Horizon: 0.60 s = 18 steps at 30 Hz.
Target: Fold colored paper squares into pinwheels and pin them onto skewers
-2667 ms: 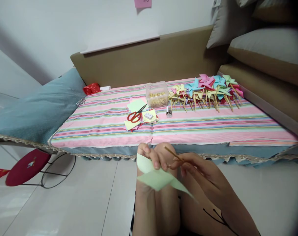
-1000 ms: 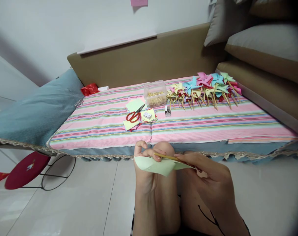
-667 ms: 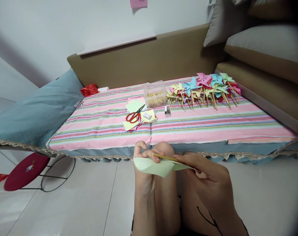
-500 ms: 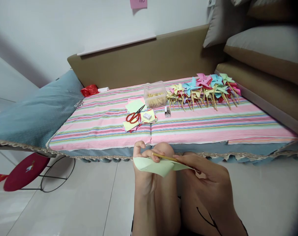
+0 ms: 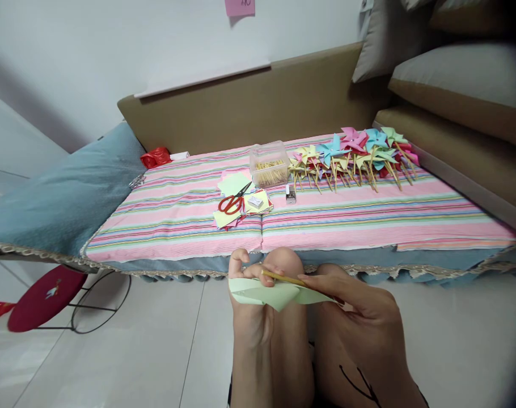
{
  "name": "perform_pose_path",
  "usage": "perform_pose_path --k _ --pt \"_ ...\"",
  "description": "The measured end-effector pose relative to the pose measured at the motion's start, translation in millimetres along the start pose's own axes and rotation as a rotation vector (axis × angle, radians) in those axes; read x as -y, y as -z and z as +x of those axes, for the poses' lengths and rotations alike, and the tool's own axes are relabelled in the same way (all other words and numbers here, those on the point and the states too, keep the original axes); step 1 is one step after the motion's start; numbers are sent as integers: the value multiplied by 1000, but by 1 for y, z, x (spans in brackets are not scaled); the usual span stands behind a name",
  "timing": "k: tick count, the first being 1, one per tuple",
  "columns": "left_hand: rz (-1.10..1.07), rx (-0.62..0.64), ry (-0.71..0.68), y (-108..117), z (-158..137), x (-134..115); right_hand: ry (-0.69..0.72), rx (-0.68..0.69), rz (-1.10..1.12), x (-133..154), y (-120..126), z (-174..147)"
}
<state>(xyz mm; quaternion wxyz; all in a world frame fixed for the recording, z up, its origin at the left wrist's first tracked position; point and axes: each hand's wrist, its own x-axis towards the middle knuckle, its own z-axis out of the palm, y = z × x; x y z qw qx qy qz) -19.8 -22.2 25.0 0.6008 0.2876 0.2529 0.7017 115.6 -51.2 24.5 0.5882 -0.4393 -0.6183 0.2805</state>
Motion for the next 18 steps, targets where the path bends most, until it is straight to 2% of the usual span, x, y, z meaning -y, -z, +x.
perform_pose_path --k 9,14,18 --pt "-55 -23 -41 -3 -2 -2 81 -41 10 16 1 8" --pt "-90 -28 -76 -6 -2 -3 61 -3 33 15 -2 4" --pt "-81 -43 -117 -6 -2 -3 44 -25 38 12 -5 -1"
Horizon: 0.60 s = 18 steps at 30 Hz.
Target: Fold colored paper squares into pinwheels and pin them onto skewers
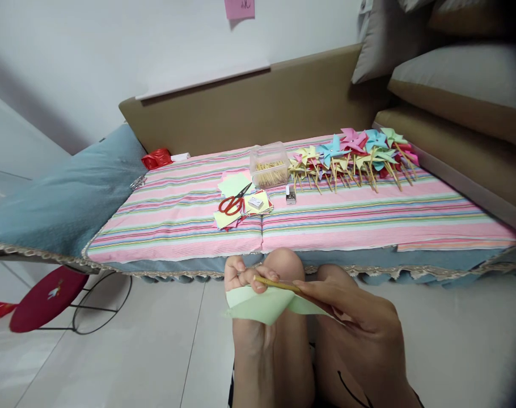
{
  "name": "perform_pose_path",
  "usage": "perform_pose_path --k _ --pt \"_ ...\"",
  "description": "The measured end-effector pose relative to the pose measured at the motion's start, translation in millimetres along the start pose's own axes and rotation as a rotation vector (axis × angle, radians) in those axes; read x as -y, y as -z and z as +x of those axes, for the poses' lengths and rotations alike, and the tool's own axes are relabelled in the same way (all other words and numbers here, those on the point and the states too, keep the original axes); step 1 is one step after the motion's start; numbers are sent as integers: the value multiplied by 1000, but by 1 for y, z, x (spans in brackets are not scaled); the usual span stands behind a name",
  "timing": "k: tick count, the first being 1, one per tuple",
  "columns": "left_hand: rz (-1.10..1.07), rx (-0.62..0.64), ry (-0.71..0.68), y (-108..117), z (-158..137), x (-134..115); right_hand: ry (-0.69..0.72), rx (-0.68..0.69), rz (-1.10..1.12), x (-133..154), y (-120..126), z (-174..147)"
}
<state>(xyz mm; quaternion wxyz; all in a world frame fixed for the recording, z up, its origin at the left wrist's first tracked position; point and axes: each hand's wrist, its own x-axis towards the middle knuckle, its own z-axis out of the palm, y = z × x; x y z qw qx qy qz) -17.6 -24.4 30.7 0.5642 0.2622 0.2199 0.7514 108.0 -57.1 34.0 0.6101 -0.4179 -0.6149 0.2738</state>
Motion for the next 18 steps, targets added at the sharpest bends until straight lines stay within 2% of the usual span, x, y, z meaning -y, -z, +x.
perform_pose_path --k 12,18 --pt "-131 77 26 10 -1 6 179 37 -47 8 6 6" --pt "-79 136 20 16 3 5 223 44 -85 9 10 8"
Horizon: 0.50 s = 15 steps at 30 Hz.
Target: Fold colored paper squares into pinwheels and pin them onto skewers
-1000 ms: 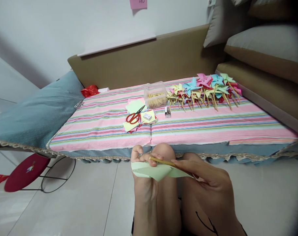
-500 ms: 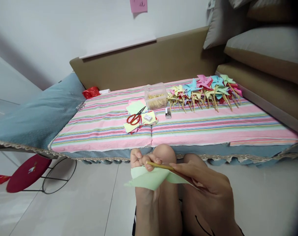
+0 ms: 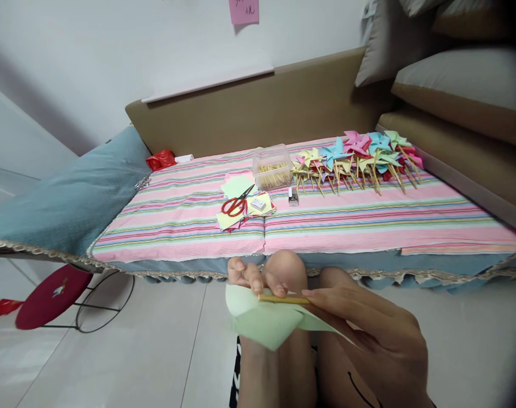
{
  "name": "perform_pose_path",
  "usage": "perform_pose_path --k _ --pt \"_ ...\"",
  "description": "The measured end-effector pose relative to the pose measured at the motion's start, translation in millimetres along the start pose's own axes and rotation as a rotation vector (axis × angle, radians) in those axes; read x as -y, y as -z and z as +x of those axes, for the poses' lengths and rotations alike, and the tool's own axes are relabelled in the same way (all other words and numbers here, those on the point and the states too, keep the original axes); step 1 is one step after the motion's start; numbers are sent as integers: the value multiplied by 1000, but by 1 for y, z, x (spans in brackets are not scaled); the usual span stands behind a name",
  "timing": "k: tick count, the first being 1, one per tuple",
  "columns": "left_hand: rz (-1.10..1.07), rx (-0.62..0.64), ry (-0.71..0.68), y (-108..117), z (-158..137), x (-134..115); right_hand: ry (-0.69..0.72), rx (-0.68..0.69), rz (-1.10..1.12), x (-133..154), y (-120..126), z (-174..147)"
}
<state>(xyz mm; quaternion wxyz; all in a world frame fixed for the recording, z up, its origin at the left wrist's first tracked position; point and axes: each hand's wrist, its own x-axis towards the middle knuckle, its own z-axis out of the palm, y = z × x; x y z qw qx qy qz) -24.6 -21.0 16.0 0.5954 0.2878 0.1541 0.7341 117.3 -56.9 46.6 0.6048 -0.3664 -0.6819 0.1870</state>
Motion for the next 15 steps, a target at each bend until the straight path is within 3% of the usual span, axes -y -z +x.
perform_pose_path --k 9,15 --pt "-43 209 -57 -6 -2 1 1 60 -3 -1 5 -3" --pt "-81 262 -97 -7 0 0 25 59 8 0 4 1"
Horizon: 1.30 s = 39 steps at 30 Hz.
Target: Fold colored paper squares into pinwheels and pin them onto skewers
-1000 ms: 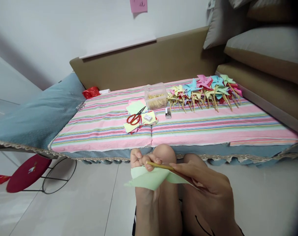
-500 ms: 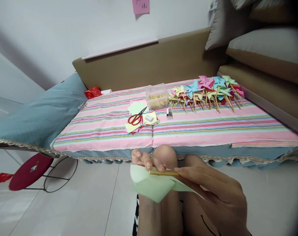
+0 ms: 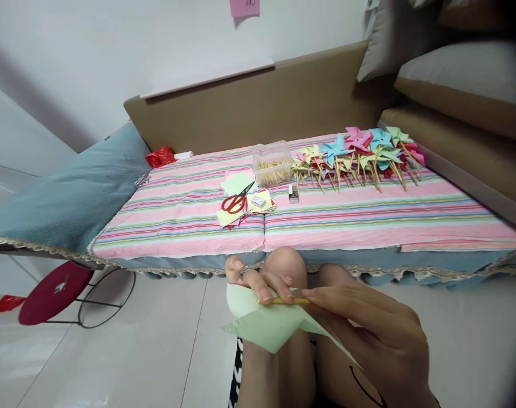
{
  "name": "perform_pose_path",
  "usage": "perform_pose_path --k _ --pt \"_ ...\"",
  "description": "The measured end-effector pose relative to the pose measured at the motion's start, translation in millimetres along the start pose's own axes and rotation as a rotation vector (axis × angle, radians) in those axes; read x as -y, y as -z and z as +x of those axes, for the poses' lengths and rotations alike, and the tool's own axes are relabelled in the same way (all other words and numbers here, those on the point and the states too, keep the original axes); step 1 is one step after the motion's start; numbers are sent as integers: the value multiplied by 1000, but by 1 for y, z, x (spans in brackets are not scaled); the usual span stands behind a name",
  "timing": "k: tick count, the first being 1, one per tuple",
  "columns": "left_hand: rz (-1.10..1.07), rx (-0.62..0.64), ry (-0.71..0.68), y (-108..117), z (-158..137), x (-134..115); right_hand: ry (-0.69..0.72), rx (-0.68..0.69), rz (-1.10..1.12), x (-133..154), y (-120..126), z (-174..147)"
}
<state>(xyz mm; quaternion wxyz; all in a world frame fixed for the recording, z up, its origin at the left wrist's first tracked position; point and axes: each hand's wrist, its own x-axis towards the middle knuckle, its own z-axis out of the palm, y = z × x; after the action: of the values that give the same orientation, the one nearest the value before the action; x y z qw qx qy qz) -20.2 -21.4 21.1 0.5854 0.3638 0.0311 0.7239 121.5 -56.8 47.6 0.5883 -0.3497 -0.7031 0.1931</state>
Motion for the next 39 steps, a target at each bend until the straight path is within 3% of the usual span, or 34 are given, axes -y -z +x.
perform_pose_path --k 7,10,13,16,19,23,29,39 --pt "65 -66 -3 -1 0 1 -26 -9 -28 2 -1 0" --pt "124 -154 18 -5 0 1 -101 -34 -49 0 -3 -2" --pt "265 -360 108 -6 3 3 -313 21 -16 -13 -4 -5" --pt "405 -583 201 -3 11 5 -598 201 127 -37 0 -11" --pt "516 -701 205 3 22 9 -773 354 194 -61 8 -17" --pt "563 -707 184 14 32 16 -811 439 194 -77 13 -21" --pt "579 -726 280 22 36 24 -840 217 211 -90 7 -25" --pt "474 -689 388 28 40 40 -862 171 138 -111 5 -29"
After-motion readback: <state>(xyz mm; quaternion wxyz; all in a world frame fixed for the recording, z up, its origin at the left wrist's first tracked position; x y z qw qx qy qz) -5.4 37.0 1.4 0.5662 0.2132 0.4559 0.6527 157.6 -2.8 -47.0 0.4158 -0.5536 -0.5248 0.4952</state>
